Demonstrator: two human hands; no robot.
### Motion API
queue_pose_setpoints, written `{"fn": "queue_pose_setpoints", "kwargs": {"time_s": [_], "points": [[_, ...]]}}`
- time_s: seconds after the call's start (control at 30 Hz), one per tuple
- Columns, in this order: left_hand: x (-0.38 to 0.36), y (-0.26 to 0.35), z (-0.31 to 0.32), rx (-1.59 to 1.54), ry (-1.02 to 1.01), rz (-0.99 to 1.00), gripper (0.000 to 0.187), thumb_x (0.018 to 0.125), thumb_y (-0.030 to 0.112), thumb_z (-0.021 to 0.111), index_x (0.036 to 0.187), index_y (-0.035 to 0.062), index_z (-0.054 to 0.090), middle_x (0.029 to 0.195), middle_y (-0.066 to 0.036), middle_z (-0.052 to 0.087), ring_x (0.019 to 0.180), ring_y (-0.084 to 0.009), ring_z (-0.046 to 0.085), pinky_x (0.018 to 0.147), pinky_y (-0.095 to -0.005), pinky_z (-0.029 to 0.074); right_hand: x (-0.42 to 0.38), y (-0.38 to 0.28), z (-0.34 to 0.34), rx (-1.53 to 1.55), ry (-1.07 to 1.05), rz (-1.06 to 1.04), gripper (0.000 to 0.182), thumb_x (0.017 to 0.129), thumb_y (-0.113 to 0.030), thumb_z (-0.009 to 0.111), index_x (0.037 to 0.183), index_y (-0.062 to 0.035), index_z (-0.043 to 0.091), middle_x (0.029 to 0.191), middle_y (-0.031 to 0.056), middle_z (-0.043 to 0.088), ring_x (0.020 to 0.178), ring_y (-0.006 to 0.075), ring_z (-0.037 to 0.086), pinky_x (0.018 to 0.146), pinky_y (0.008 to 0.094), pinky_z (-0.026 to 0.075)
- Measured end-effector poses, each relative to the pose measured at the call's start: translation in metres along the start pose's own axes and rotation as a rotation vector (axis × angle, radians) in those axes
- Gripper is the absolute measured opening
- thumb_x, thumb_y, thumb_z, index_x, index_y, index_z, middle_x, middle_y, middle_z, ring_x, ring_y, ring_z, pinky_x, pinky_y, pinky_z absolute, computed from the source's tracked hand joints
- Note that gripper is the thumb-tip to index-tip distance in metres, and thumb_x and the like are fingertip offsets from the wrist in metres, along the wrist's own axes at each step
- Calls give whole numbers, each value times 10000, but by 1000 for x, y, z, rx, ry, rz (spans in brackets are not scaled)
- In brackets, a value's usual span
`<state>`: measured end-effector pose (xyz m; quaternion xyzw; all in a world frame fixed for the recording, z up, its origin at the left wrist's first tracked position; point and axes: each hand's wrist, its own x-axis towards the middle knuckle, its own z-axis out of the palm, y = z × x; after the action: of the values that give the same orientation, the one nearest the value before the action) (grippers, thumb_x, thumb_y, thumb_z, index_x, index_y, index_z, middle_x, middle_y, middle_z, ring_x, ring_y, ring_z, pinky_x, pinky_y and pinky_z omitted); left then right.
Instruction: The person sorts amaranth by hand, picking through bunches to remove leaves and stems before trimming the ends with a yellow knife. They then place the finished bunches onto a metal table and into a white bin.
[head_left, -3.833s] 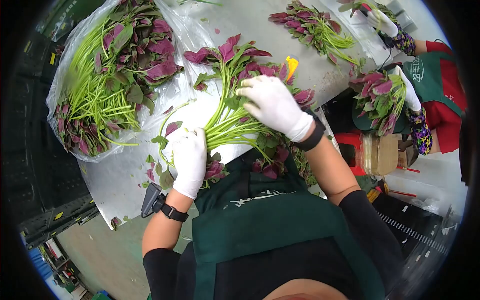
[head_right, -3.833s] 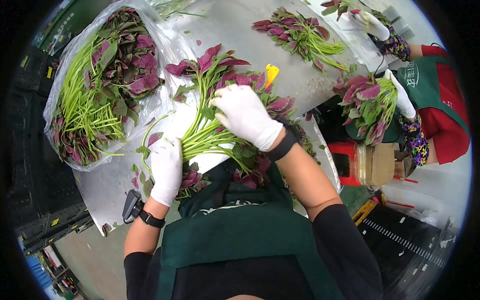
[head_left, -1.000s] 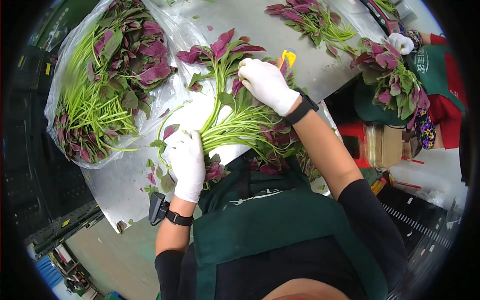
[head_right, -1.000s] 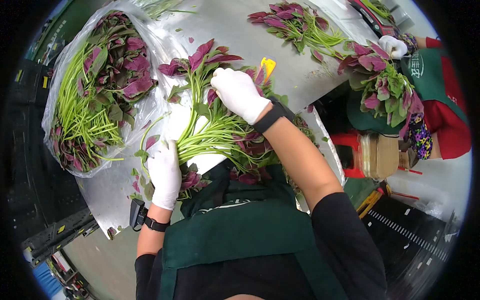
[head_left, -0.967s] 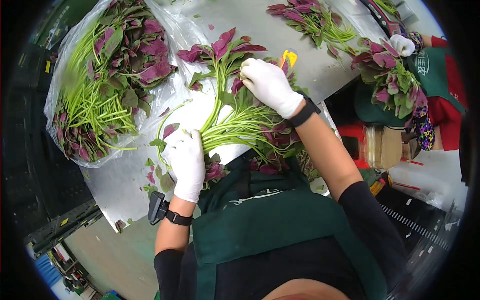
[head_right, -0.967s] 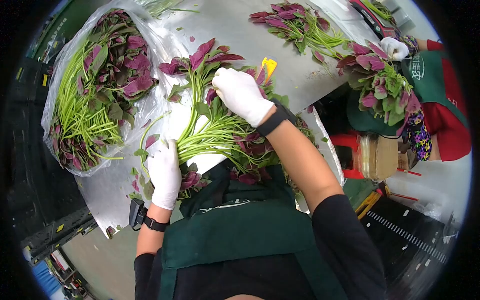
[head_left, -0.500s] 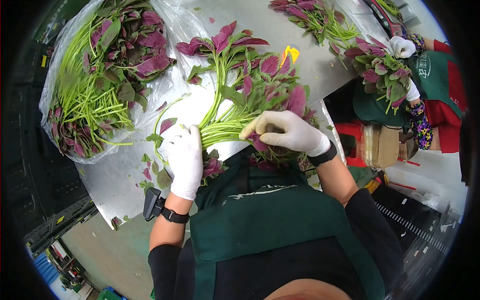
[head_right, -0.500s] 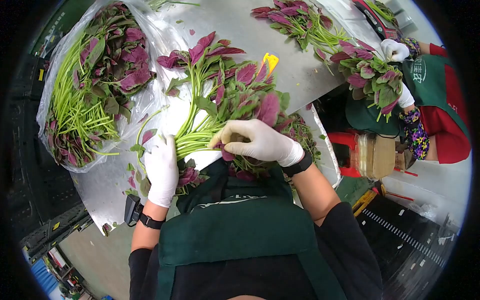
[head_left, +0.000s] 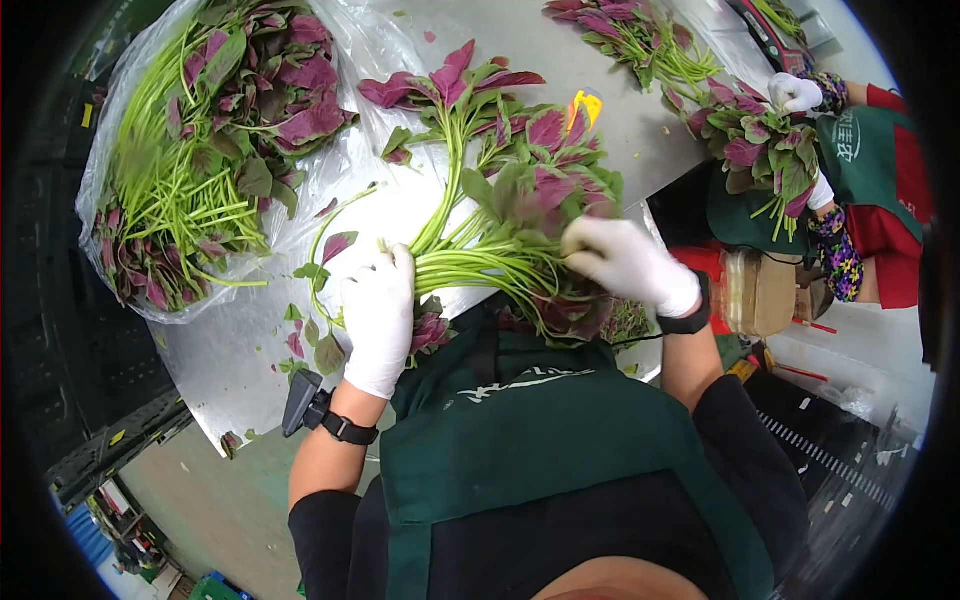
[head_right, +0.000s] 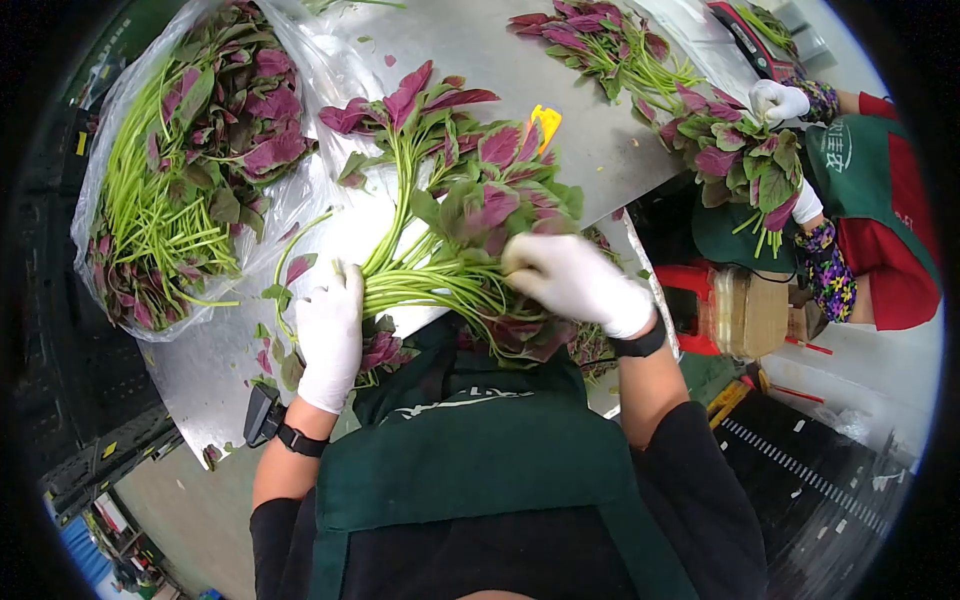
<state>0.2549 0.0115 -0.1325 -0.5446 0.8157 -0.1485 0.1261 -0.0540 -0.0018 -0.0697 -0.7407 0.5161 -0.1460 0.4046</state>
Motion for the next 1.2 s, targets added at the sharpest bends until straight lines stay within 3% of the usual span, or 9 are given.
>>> {"fn": "queue_pose_setpoints", "kwargs": {"time_s": [0.13, 0.2, 0.27, 0.4, 0.5, 0.77, 0.9, 1.07, 1.2], "points": [[-1, 0, 3, -23, 3, 5, 480, 822, 116, 549, 1301, 90, 531, 1221, -115, 633, 782, -200, 596, 670, -348, 464, -37, 22, -48, -627, 118, 177, 175, 786, -233, 709, 809, -62, 675, 919, 144, 675, 858, 306, 679, 749, 362, 536], [-2, -1, 3, 10, 8, 16, 474, 825, 117, 551, 1298, 88, 532, 1160, -103, 641, 772, -198, 591, 665, -348, 462, -34, 9, -57, -699, 279, 202, 202, 780, -267, 726, 818, -71, 700, 1037, 123, 684, 904, 291, 678, 771, 362, 543], [-1, 0, 3, 29, 7, 18, 468, 829, 118, 553, 1295, 89, 535, 1097, -91, 643, 761, -197, 585, 660, -347, 458, 0, -19, -43, -522, 456, -22, 202, 793, -267, 723, 844, -75, 687, 980, 119, 681, 868, 284, 672, 757, 373, 540], [1, 2, 5, 12, 26, -11, 467, 834, 115, 555, 1300, 96, 540, 1009, -80, 632, 747, -198, 573, 652, -345, 448, 80, -23, 21, -462, 401, -283, 236, 802, -284, 723, 809, -57, 659, 835, 114, 651, 776, 299, 655, 690, 388, 530], [-2, 1, 3, -23, 49, -26, 478, 834, 112, 555, 1311, 102, 536, 992, -82, 628, 761, -199, 573, 663, -349, 449, 105, -20, 51, -676, 218, 12, 205, 759, -261, 729, 806, -73, 666, 778, 113, 645, 767, 320, 662, 667, 419, 523], [-4, 1, 0, -136, 46, -79, 507, 831, 86, 547, 1338, 93, 517, 1228, -130, 610, 920, -231, 594, 788, -377, 462, 80, -18, 46, -346, 493, -397, 154, 670, -82, 747, 801, -107, 669, 905, 18, 611, 937, 242, 574, 857, 391, 415], [-3, 1, -1, -169, 66, -93, 516, 823, 72, 546, 1338, 94, 517, 1164, -123, 618, 916, -236, 594, 804, -387, 457, 69, -39, 38, -279, 510, -561, 153, 651, -80, 740, 770, -87, 646, 1008, 12, 648, 956, 248, 576, 903, 419, 400], [-6, -3, 2, -284, 188, -91, 527, 803, 38, 543, 1328, 76, 522, 1047, -113, 610, 921, -246, 587, 822, -390, 444, 62, -42, 34, -102, 562, -528, 134, 690, -44, 722, 785, -59, 629, 1000, 56, 663, 918, 261, 599, 862, 397, 421], [-9, -2, 10, -283, 178, -64, 490, 830, 96, 555, 1319, 65, 533, 1204, -127, 618, 884, -231, 587, 848, -402, 432, 62, -18, 49, 219, 560, -254, 106, 763, -47, 705, 809, -7, 618, 923, 103, 643, 818, 237, 610, 734, 344, 466]]}}
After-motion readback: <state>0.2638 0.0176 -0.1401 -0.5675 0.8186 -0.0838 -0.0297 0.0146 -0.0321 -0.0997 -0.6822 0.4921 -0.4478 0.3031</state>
